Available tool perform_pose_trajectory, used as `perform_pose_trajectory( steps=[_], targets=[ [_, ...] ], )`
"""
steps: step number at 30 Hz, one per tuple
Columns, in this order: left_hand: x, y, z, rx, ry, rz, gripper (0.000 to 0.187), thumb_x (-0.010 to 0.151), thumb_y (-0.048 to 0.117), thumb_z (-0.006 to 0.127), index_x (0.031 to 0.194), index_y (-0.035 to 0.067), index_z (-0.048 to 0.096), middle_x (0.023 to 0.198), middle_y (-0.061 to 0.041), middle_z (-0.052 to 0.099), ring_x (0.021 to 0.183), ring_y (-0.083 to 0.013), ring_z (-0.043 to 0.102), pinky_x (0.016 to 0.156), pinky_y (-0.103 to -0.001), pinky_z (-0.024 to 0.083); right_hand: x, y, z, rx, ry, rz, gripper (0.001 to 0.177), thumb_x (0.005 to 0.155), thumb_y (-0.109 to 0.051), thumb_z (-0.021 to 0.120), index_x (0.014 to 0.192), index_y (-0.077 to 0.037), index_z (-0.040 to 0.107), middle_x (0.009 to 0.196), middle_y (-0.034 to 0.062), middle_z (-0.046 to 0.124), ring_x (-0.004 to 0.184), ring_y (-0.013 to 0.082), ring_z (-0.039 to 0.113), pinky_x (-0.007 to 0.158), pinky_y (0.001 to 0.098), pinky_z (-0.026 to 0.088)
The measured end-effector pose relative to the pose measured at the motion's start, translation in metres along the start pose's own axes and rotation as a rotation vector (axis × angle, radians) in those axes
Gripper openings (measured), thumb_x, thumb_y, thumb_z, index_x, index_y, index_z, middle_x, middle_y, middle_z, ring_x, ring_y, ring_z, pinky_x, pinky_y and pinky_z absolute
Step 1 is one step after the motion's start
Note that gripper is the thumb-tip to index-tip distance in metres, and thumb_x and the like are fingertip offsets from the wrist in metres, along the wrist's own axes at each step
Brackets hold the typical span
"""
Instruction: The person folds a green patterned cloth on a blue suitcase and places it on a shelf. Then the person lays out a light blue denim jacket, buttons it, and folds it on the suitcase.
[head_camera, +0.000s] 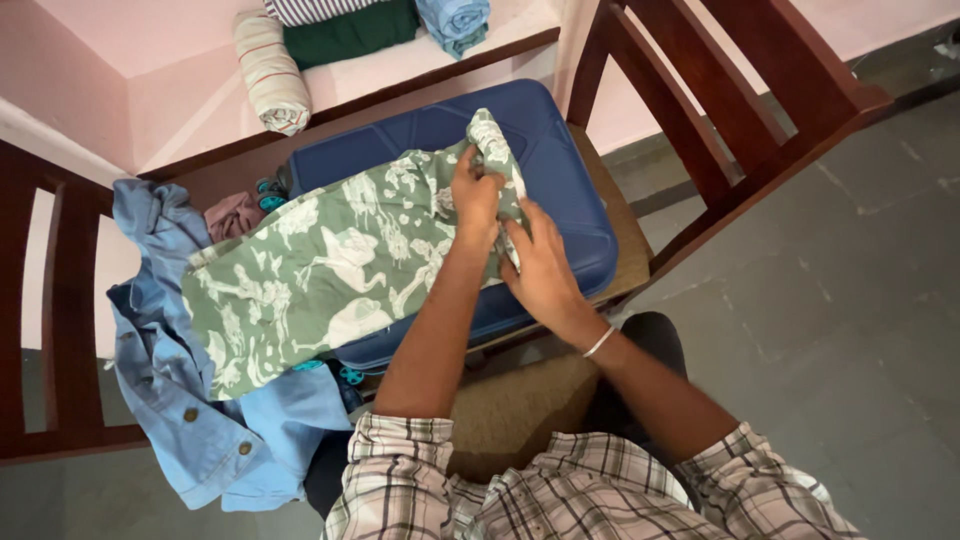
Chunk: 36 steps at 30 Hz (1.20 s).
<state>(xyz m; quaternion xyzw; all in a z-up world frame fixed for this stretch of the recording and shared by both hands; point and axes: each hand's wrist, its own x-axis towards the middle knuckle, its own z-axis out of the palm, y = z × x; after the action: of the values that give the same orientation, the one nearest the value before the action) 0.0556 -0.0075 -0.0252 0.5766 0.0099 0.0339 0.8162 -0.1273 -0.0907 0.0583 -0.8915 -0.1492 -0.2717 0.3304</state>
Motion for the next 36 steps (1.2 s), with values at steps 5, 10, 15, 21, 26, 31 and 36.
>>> perform_pose_trajectory(
  steps=[5,10,15,21,26,31,36],
  targets=[
    [-0.007,0.012,-0.003,-0.124,-0.051,-0.057,0.079,0.073,-0.011,0.061,0.15,-0.005,0.043,0.111,-0.017,0.067,0.093,-0.0244,0.067,0.081,-0.035,0.057,0.023,0.033,0.009,0.201,-0.012,0.128,0.049,0.097,-0.015,0.068,0.14,0.005,0.054,0.146,0.026,0.054,0.139,0.04,0.051,0.117,0.0435,0.043],
    [-0.026,0.062,-0.004,0.951,0.039,0.32,0.076,0.078,0.001,0.074,0.148,-0.001,0.046,0.119,-0.024,0.065,0.109,-0.0399,0.063,0.098,-0.044,0.05,0.03,0.038,0.029,-0.072,-0.174,-0.073,0.075,0.088,-0.019,0.071,0.145,0.018,0.04,0.155,0.0401,0.034,0.145,0.053,0.029,0.117,0.0558,0.028],
    [-0.026,0.069,-0.002,1.304,-0.192,0.451,0.046,0.107,0.022,0.057,0.151,0.009,0.052,0.157,-0.014,0.052,0.147,-0.0314,0.047,0.13,-0.045,0.034,0.027,0.025,0.041,-0.228,-0.216,-0.12,0.067,0.09,-0.026,0.07,0.14,0.012,0.049,0.146,0.0377,0.042,0.141,0.0573,0.033,0.115,0.0642,0.029],
    [0.012,0.014,-0.005,1.21,-0.344,0.223,0.072,0.103,0.047,0.037,0.157,0.0,0.028,0.169,-0.019,0.011,0.156,-0.0346,0.006,0.121,-0.057,0.003,0.026,0.011,0.03,-0.318,-0.255,-0.217,0.053,0.092,-0.028,0.067,0.131,0.008,0.06,0.141,0.0329,0.05,0.138,0.0541,0.038,0.113,0.0648,0.032],
    [0.019,-0.012,-0.016,1.224,-0.298,0.246,0.068,0.107,0.046,0.036,0.159,0.003,0.03,0.171,-0.018,0.011,0.158,-0.0334,0.009,0.126,-0.055,0.006,-0.01,-0.01,0.016,-0.308,-0.282,-0.357,0.052,0.092,-0.028,0.067,0.133,0.003,0.062,0.143,0.0185,0.052,0.143,0.0457,0.037,0.116,0.0652,0.029],
    [0.003,-0.006,-0.013,1.266,-0.225,0.397,0.063,0.108,0.038,0.035,0.159,0.001,0.032,0.17,-0.019,0.016,0.158,-0.0339,0.014,0.126,-0.056,0.013,-0.073,-0.038,0.002,-0.1,-0.41,-0.32,0.056,0.09,-0.031,0.067,0.133,0.004,0.059,0.143,0.0267,0.053,0.14,0.0464,0.038,0.112,0.0622,0.03],
    [-0.007,0.002,-0.015,1.254,-0.187,0.457,0.056,0.109,0.031,0.037,0.155,0.0,0.038,0.168,-0.019,0.024,0.157,-0.034,0.021,0.125,-0.055,0.019,-0.108,-0.041,-0.014,0.318,-0.397,0.063,0.041,0.1,-0.02,0.064,0.135,0.0,0.061,0.125,0.0187,0.067,0.116,0.0329,0.064,0.101,0.0441,0.051]
  ],
)
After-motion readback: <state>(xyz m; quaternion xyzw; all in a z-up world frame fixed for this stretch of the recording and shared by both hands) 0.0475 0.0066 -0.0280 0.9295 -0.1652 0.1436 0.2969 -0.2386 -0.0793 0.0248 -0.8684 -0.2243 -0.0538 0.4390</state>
